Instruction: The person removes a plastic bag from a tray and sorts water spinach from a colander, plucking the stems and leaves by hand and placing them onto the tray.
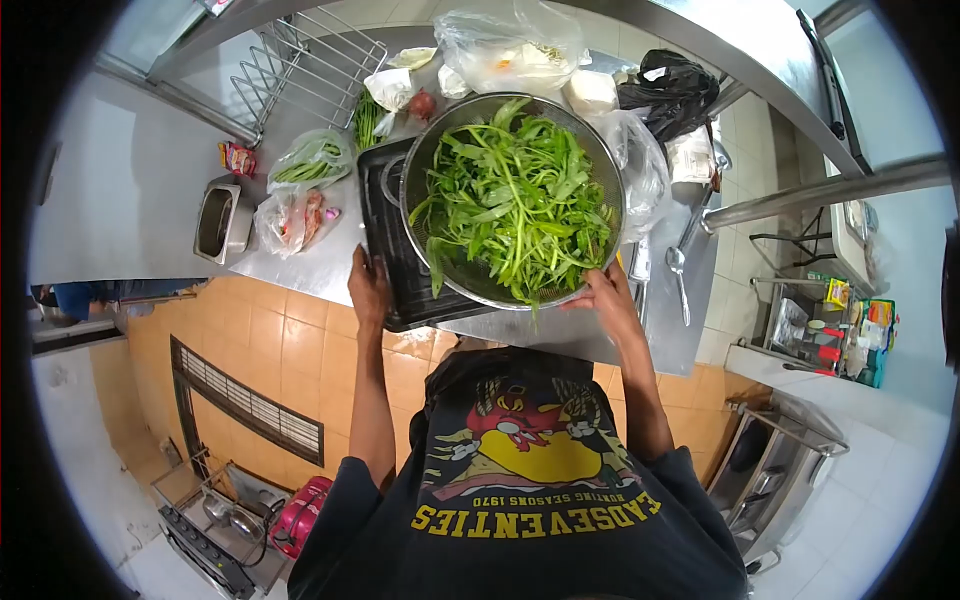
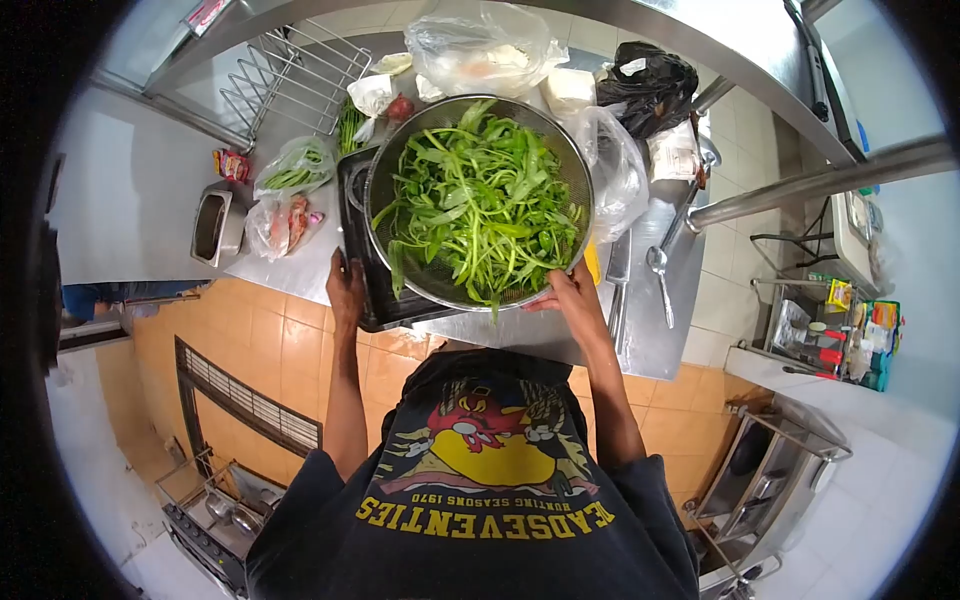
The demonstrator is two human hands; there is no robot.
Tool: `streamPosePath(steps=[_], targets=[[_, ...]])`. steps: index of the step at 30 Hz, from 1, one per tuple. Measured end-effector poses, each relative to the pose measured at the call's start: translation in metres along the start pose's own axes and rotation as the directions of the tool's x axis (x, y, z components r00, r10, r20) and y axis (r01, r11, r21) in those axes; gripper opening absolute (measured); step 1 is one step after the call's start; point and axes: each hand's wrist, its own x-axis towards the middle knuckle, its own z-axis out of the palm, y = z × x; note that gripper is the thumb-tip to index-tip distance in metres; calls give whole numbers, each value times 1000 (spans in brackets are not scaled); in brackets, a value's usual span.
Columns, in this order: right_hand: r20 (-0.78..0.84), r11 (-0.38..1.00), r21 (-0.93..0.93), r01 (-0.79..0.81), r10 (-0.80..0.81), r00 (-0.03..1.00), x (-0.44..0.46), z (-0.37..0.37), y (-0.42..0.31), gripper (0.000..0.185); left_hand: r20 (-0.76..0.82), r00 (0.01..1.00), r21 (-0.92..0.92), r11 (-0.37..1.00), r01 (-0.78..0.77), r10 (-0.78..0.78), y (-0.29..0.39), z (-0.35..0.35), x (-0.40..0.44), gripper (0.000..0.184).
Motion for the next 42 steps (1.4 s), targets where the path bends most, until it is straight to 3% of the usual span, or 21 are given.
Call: streamPosePath(steps=[6, 11, 13, 16, 20, 24, 28, 29, 32, 34, 37, 38, 40, 42], targets=[[-39, 1000, -7, -28, 28, 999, -15, -17, 22, 50, 52, 999, -26, 1000, 16, -14, -18, -27, 15, 48], [-66, 997, -51, -54, 51, 997, -30, -39, 24, 52, 13, 997, -12, 997, -79, 79, -24, -21, 21, 48], [-116, 998, -32, -59, 55, 992, -27, -43, 30, 52, 55, 998, -41, 999, -20, 22, -29, -22, 26, 49], [-131, 996, -89, -9, -3, 991, -30, -55, 27, 46, 52, 999, -54, 999, 1, 2, -22, -23, 23, 50], [-115, 998, -53, 19, -25, 993, -19, -55, 19, 51, 114, 992, -35, 998, 53, -49, -11, -33, 31, 51], [-111, 992, -104, 72, -83, 990, -8, -64, 23, 52, 79, 997, -33, 999, 23, -20, -13, -32, 38, 52], [-71, 989, -132, -72, 63, 995, -14, -64, -2, 63, 114, 987, -16, 994, 113, -110, 1, -42, 34, 52], [-80, 979, -179, -94, 81, 993, -18, -64, -15, 72, 109, 989, -9, 994, 105, -103, -1, -41, 34, 52], [-160, 951, -303, -56, 7, 987, -15, -93, -37, 77, 92, 991, -14, 995, 95, -93, -10, -39, 30, 52], [-323, 921, -390, -7, -129, 938, 8, -117, -38, 78, 80, 993, -62, 994, 93, -88, -12, -37, 29, 52], [-471, 841, -540, 31, -333, 817, 63, -150, -19, 75, -31, 994, 21, 995, -102, 102, -31, -26, 30, 52], [-497, 806, -590, 35, -397, 772, 78, -155, -15, 74, -27, 995, 23, 995, -93, 93, -34, -23, 29, 53], [-523, 847, -529, 45, -367, 769, 93, -145, -21, 63, -30, 997, 37, 997, -70, 71, -27, -26, 29, 54], [-514, 849, -523, 74, -383, 768, 111, -145, -23, 51, 1, 998, 53, 996, 70, -70, -4, -32, 22, 56]])
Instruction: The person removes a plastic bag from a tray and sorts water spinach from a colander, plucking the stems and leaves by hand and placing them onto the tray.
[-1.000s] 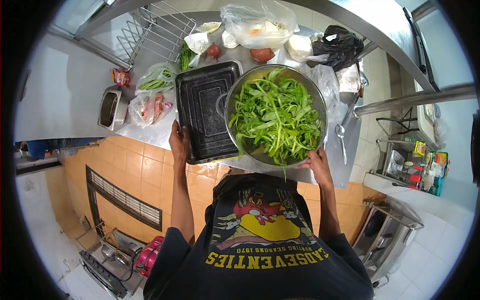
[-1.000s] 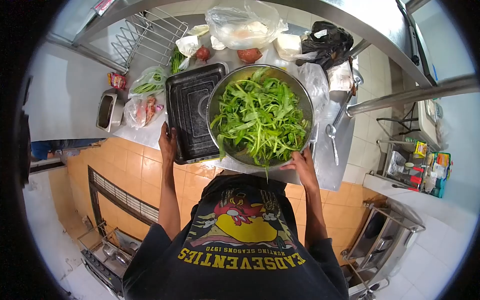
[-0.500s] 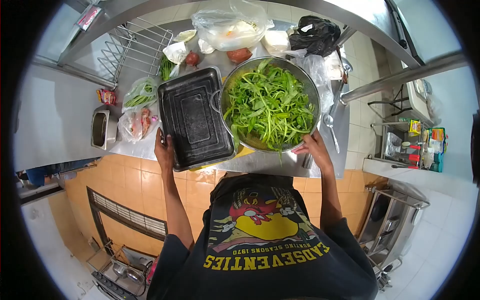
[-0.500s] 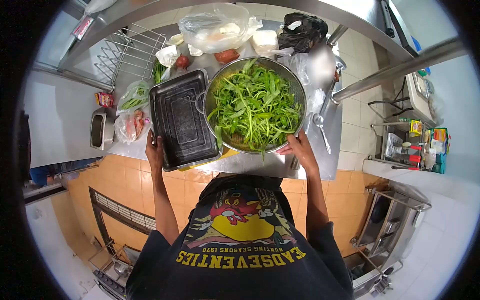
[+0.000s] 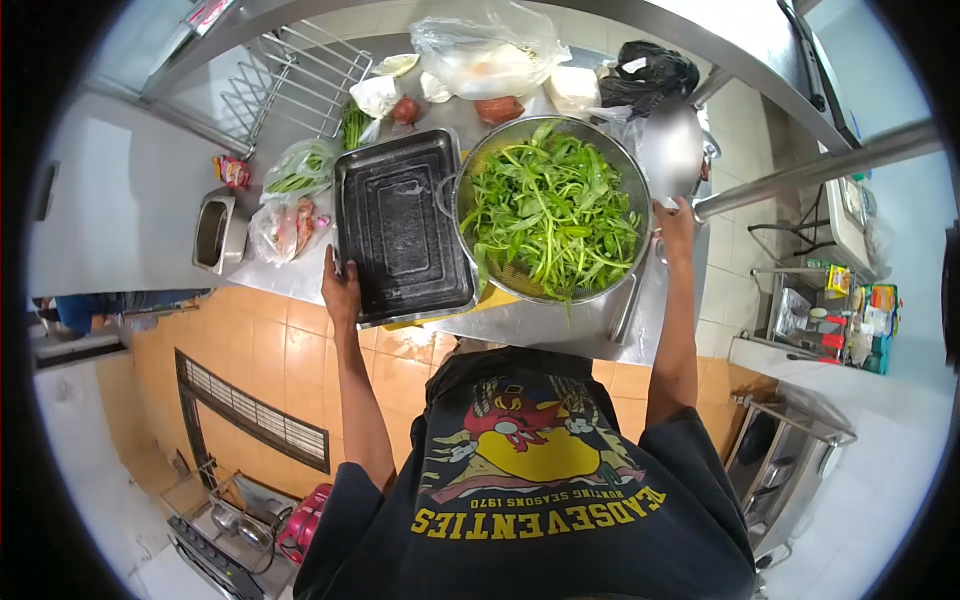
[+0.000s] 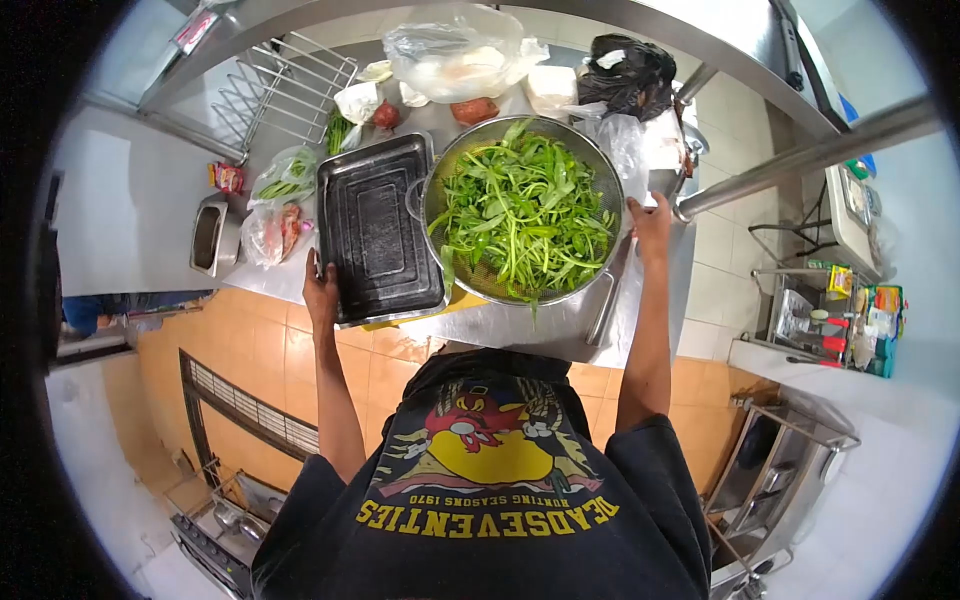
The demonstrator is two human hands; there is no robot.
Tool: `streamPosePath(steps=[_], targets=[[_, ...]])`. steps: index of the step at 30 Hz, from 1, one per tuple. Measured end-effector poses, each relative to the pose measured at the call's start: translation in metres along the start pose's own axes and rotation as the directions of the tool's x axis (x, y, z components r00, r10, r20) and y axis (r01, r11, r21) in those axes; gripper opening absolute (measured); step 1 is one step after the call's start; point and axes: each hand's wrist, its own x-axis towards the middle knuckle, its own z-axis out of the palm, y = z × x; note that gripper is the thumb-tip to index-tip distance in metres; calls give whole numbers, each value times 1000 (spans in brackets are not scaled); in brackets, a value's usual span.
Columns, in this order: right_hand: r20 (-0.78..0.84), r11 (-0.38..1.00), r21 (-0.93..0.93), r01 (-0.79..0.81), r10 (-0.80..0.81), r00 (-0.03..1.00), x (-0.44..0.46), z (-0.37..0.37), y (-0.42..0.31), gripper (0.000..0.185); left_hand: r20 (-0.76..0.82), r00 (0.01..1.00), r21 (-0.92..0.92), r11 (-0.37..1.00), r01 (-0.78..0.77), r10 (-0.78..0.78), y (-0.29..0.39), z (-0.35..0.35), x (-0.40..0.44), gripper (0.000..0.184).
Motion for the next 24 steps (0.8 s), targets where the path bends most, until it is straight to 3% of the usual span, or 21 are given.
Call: streamPosePath(steps=[1, 2, 3, 7, 10, 11, 15, 18, 19, 24], targets=[[3, 999, -9, 36, -36, 999, 15, -2, 13, 45, 51, 994, -78, 992, 99, -95, 5, -3, -1, 57], [5, 997, -16, 73, -73, 997, 28, -4, 21, 38, -13, 1000, -53, 999, 13, -14, 0, 1, -3, 56], [-29, 986, 33, 166, -165, 986, 28, -4, 13, 20, -31, 1000, -38, 999, 1, -3, -2, 1, -4, 54], [-112, 933, 220, 284, -266, 958, 15, -2, -31, 10, 18, 996, -47, 995, 94, -93, 4, -3, -8, 50], [-210, 887, 284, 364, -312, 926, 14, 1, -47, 13, 20, 1000, -103, 995, 11, -9, -19, 0, -3, 49], [-278, 833, 364, 417, -330, 902, 13, 0, -57, 16, -49, 990, -80, 987, -136, 133, -38, 6, 1, 48], [-286, 835, 246, 492, -422, 860, 10, -31, -99, 19, -12, 1000, -45, 999, 5, -6, -17, 0, 1, 47], [-288, 830, 164, 533, -476, 831, -2, -46, -133, 19, -38, 999, -29, 1000, 0, -1, -12, 1, 1, 48], [-257, 822, 179, 541, -492, 832, -2, -49, -137, 18, -85, 996, 125, 992, -9, 20, -7, -1, 0, 47], [-313, 716, 150, 681, -619, 720, -9, -45, -156, 15, -330, 908, 143, 964, -223, 259, 30, 7, 5, 41]])
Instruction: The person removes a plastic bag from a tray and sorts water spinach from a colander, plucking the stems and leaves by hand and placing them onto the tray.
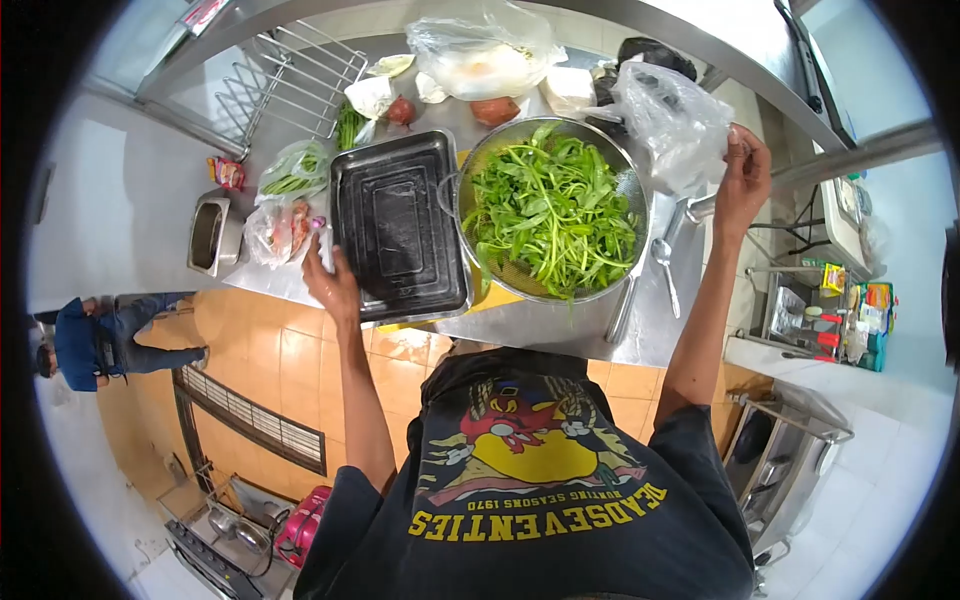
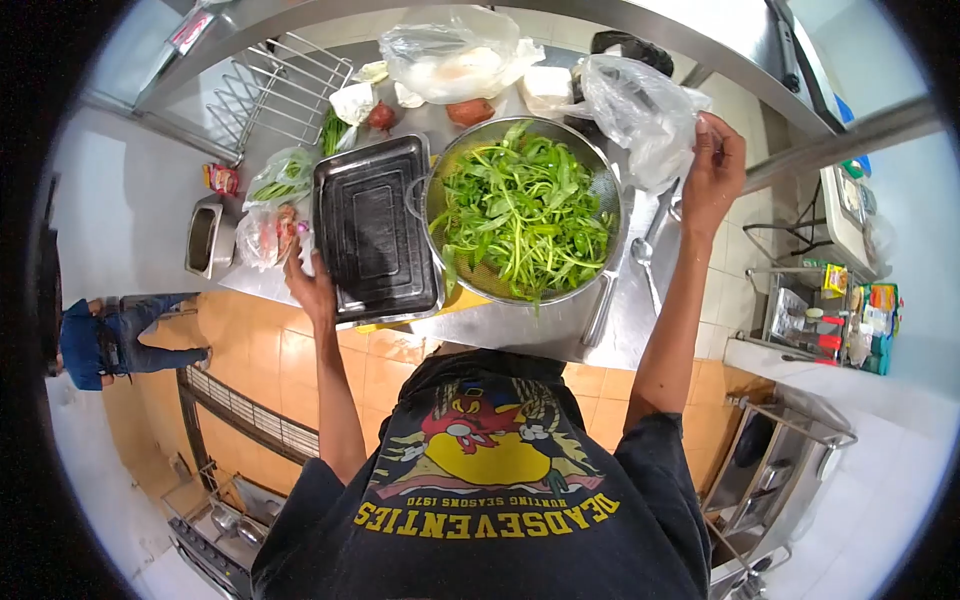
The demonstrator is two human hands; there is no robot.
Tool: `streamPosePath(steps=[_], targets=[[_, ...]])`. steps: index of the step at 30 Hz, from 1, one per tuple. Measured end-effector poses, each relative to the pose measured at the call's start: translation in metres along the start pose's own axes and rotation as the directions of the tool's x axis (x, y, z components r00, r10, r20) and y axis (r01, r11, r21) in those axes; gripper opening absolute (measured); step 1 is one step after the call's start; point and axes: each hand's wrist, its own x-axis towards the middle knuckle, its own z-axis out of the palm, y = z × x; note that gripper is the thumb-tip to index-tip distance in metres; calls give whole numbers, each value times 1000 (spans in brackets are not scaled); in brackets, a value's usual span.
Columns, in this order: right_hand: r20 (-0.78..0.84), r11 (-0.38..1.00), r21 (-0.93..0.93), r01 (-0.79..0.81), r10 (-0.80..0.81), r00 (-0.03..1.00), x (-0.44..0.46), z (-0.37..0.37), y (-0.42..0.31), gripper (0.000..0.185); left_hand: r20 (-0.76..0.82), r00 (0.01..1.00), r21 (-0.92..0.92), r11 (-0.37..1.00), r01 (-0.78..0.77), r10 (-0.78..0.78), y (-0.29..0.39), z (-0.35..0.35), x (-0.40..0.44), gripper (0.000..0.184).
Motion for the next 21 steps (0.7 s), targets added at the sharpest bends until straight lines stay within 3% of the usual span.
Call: streamPosePath(steps=[2, 4, 5, 6, 9, 10, 11, 14, 15, 18, 21], targets=[[23, 999, 18, 50, -50, 998, 0, 8, -12, 14, 16, 998, -199, 978, -58, 63, 26, 5, 6, 40], [75, 998, 26, 56, -58, 996, -3, 17, -39, 13, 68, 996, -267, 963, -33, 53, 47, 9, 10, 39], [100, 996, 72, 48, -56, 993, -5, 24, -47, 13, 125, 992, -397, 914, 84, -37, 79, 1, 10, 37], [118, 992, 112, 54, -67, 991, -7, 32, -56, 14, 155, 987, -473, 875, 102, -31, 91, 1, 11, 38], [177, 969, 247, 17, -62, 982, -17, 67, -86, 17, 411, 911, -729, 583, 358, -46, 148, -14, 17, 50], [227, 985, 160, 66, -102, 969, -19, 78, -91, 17, 505, 863, -757, 471, 453, -18, 164, -22, 19, 57], [277, 984, 178, 6, -56, 959, -23, 94, -101, 14, 589, 808, -761, 353, 544, 26, 177, -26, 21, 64], [409, 960, 244, 139, -232, 882, -36, 144, -115, 14, 384, 921, -834, 453, 315, 67, 207, -17, 30, 83], [417, 944, 273, 184, -289, 862, -41, 163, -117, 14, 351, 936, -744, 615, 262, 26, 207, -12, 41, 92], [570, 939, 334, 86, -274, 774, -52, 211, -103, 14, 156, 978, -698, 686, 208, -139, 186, 22, 75, 77], [608, 949, 304, 78, -257, 751, -53, 243, -86, 14, 61, 996, -776, 625, 89, -67, 129, 46, 104, 63]])
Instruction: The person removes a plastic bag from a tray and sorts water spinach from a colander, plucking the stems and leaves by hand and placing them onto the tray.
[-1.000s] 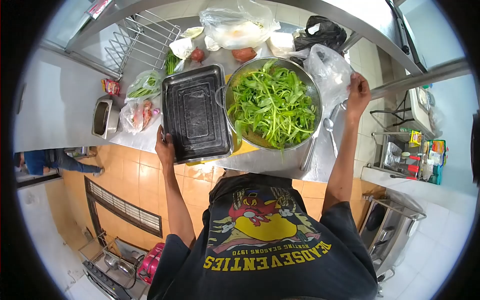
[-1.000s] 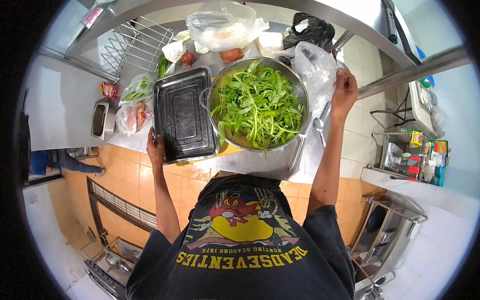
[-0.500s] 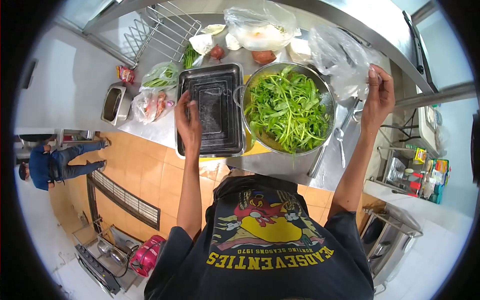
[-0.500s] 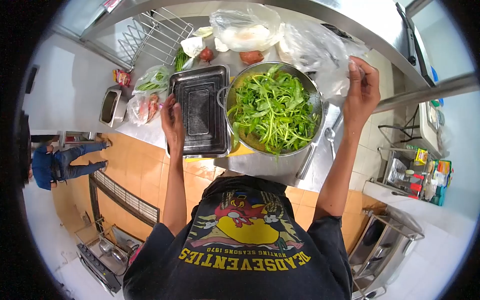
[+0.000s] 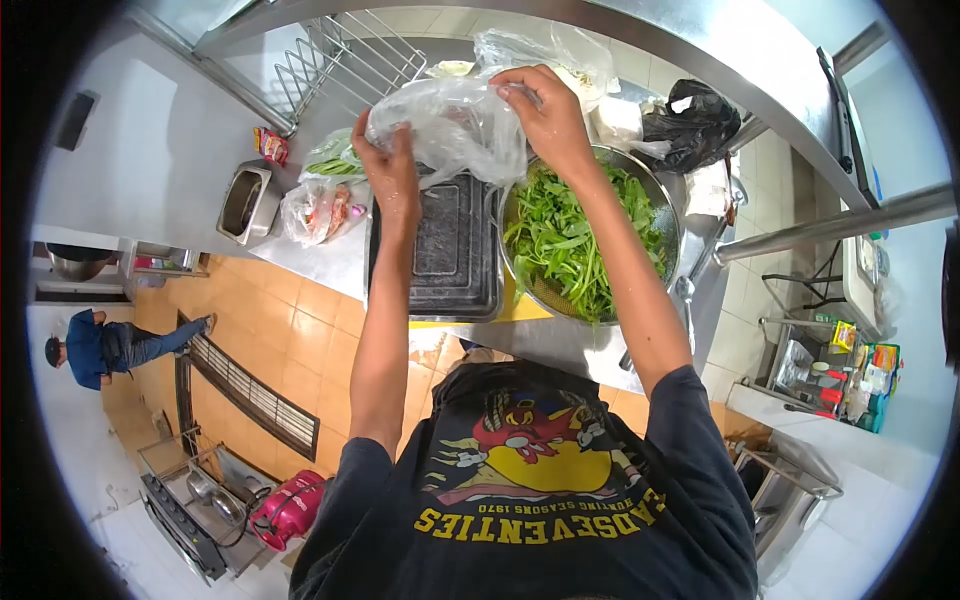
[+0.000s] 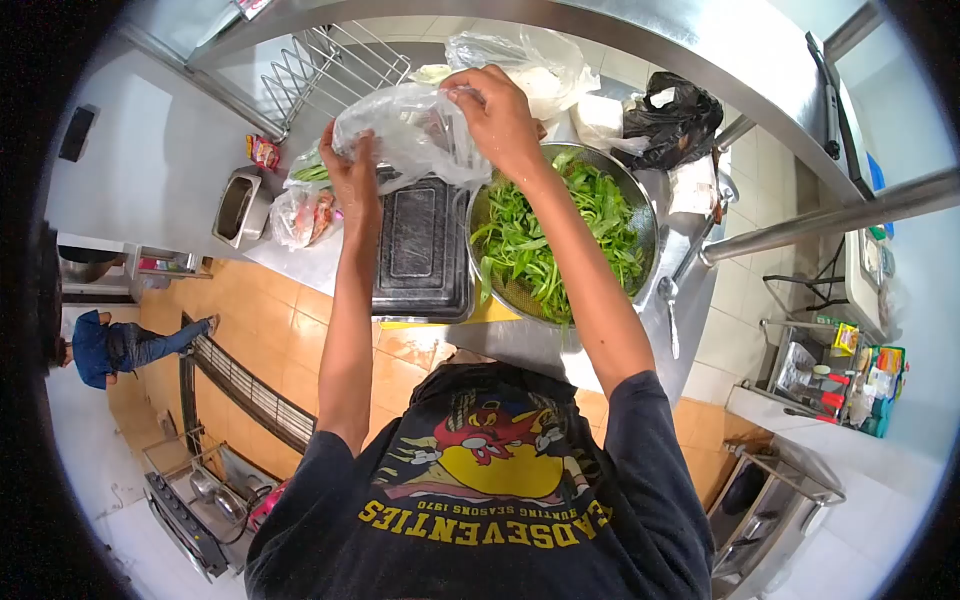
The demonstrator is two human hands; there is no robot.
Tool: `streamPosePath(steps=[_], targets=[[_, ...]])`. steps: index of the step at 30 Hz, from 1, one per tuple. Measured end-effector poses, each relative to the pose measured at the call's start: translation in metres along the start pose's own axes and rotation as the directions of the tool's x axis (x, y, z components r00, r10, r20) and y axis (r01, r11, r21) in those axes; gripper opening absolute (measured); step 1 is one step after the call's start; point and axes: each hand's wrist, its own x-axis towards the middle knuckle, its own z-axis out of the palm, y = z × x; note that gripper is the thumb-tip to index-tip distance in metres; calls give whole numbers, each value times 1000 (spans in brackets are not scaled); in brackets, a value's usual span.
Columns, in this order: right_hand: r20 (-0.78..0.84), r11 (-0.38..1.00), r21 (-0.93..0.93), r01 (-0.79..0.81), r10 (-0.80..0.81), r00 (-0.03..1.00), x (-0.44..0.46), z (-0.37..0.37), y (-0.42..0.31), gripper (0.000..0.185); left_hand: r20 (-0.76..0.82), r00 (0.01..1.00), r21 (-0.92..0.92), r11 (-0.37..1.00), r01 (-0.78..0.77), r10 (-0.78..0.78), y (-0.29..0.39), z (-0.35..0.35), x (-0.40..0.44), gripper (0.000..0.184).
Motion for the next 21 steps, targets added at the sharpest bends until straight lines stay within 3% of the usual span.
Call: streamPosePath(steps=[3, 8, 11, 12, 13, 15, 16, 17, 19, 21], targets=[[3, 996, -83, -11, 11, 1000, 11, 5, 21, 16, 75, 971, -126, 963, 237, -229, 17, -25, 4, 46], [-43, 972, -228, -49, 40, 998, 24, 16, 45, 18, 196, 961, 104, 979, 177, -194, 29, -48, 20, 42], [-47, 932, -355, -71, 58, 997, 32, 24, 70, 19, 338, 941, 410, 894, -180, 35, 4, -53, 38, 51], [-10, 894, -446, -51, 52, 999, 33, 26, 91, 20, 412, 905, 540, 771, -338, 108, 10, -53, 36, 56], [28, 847, -531, -26, 49, 998, 34, 25, 96, 21, 445, 891, 555, 755, -350, 86, 3, -57, 38, 56], [246, 916, -355, -188, 286, 926, 29, 19, 95, 24, 509, 860, 576, 723, -380, 46, -16, -67, 50, 56], [362, 917, -279, -284, 374, 854, 26, 14, 88, 26, 489, 872, 612, 711, -346, 3, -11, -70, 52, 51], [458, 849, -220, -480, 524, 718, 24, 10, 52, 30, 474, 881, 572, 760, -308, 0, -2, -73, 53, 50], [585, 872, -164, -462, 463, 665, 12, 13, 34, 31, 445, 895, 483, 848, -220, -22, 17, -75, 51, 47], [522, 894, -195, -403, 442, 729, 8, 20, 43, 30, 428, 901, 502, 848, -174, -69, 22, -72, 54, 45]])
